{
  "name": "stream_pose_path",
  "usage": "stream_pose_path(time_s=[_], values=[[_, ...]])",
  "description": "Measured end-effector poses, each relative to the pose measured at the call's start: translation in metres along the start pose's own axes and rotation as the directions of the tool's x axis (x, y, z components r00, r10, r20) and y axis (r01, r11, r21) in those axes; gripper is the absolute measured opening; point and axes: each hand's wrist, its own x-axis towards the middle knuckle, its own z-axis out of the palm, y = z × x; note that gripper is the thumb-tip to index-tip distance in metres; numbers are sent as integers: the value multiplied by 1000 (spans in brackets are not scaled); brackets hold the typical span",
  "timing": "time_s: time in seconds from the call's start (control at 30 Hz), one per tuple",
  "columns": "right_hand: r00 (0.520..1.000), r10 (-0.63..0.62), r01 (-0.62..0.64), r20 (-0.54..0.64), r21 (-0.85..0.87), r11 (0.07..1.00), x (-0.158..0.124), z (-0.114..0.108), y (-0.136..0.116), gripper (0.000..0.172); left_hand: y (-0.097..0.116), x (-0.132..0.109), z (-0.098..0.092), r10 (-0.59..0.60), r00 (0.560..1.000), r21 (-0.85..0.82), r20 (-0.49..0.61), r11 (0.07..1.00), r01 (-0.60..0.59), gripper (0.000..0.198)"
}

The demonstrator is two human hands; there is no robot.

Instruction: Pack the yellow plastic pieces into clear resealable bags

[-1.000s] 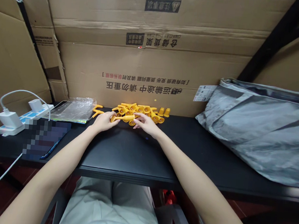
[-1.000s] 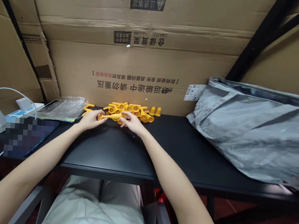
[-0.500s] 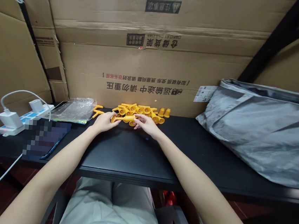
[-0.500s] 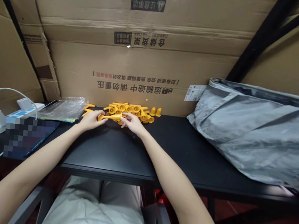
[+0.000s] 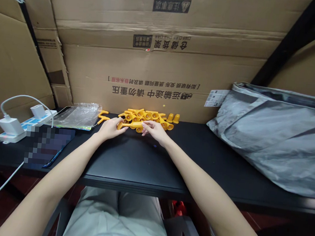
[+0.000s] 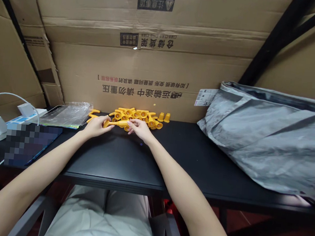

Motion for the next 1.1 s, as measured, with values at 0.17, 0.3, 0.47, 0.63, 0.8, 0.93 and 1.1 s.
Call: stream_pose_path(time_s=[0.17,0.3,0.47,0.63,0.8,0.93,1.1], values=[[1000,1,-1,0,-5,1000,-1,0,-2,29,0,0,1,2,1000,-3,9,1000,-2,31],[1000,-4,4,2,-11,1000,0,-1,-1,35,-1,0,1,7,1000,-4,9,1000,-7,32],[1000,3,-3,-1,-30,1000,0,-1,-2,41,-1,0,2,1,1000,-10,18,1000,-1,32],[1000,18,-18,1,-22,1000,0,0,-2,40,-1,0,2,4,1000,-7,16,1000,-4,32],[998,60,-60,-6,3,998,0,2,0,36,-1,0,3,3,1000,-18,19,1000,-3,31],[996,94,-94,1,46,994,0,2,2,33,-2,0,4,2,1000,-23,26,1000,-1,33],[987,161,-159,-21,48,986,0,3,1,30,-3,0,5,0,999,-11,42,1000,0,33]])
